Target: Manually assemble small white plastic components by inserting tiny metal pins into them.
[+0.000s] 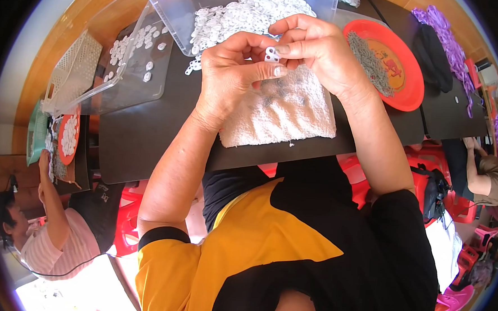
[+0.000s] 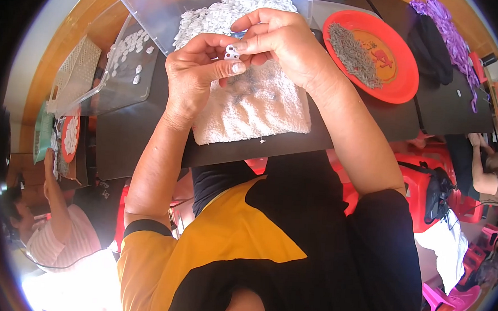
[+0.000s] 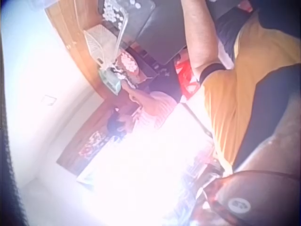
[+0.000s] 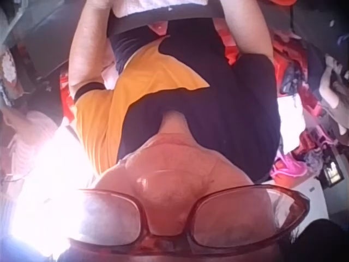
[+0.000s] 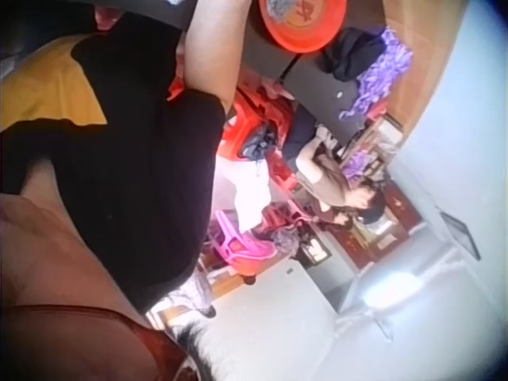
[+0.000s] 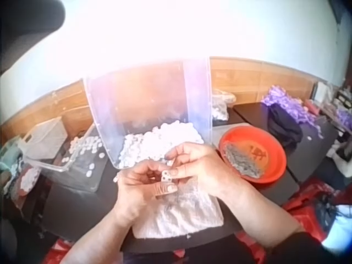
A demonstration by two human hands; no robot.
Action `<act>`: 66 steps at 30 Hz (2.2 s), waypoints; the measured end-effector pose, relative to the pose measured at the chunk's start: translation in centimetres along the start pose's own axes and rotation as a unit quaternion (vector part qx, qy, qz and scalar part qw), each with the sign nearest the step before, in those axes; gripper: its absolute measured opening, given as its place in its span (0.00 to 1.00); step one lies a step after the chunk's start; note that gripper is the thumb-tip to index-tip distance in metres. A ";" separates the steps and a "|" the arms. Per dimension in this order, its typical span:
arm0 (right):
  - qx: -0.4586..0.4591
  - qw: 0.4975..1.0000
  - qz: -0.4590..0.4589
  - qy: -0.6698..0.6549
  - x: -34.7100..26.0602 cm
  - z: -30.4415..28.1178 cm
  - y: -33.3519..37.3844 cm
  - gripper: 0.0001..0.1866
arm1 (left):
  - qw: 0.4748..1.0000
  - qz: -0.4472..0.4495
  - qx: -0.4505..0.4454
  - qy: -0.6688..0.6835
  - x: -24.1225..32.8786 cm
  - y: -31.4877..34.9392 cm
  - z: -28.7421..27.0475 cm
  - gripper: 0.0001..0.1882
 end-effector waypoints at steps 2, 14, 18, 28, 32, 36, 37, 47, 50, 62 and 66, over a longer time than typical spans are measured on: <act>0.039 0.999 0.002 0.002 0.1 0.0 0.1 0.11 | 1.000 -0.001 0.005 0.012 -0.2 0.0 -0.1 0.15; -0.018 0.996 0.062 0.055 -0.5 0.6 1.0 0.12 | 1.000 -0.001 0.016 0.003 0.6 0.3 -0.1 0.15; -0.044 0.997 0.058 0.018 -0.5 0.9 1.2 0.12 | 0.998 0.001 0.006 0.056 1.1 0.9 0.1 0.13; -0.067 0.991 0.093 -0.063 -0.3 1.5 1.6 0.11 | 0.995 0.050 -0.002 0.082 1.5 1.6 0.3 0.10; -0.077 0.988 0.099 -0.087 0.1 1.6 1.5 0.10 | 0.995 0.053 0.003 0.086 1.1 1.5 0.1 0.11; -0.076 0.989 0.102 -0.081 0.3 1.6 1.5 0.10 | 0.996 0.091 0.009 0.016 0.6 1.6 -0.1 0.12; -0.074 0.989 0.101 -0.079 0.5 1.5 1.4 0.11 | 0.996 0.092 0.008 0.016 0.4 1.5 0.0 0.12; -0.060 0.991 0.101 -0.064 0.3 1.3 1.5 0.10 | 0.992 0.117 0.026 -0.029 0.9 1.7 0.1 0.12; -0.063 0.990 0.099 -0.080 0.5 1.5 1.5 0.10 | 0.993 0.115 0.016 -0.021 0.8 1.6 -0.2 0.12; -0.076 0.989 0.084 -0.094 0.8 1.7 1.5 0.10 | 0.994 0.102 0.022 -0.038 0.7 1.8 -0.2 0.12; -0.040 0.993 0.086 -0.075 1.1 1.5 1.2 0.10 | 0.994 0.104 0.032 -0.012 0.1 1.3 0.1 0.13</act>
Point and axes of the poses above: each hand's wrist, its own y-axis away from the middle knuckle, its own z-axis out of the palm, x = y × z, the point moved 3 cm from there along -y, towards the middle knuckle, and after that the axes turned 14 degrees about x, right-handed, at the moved point
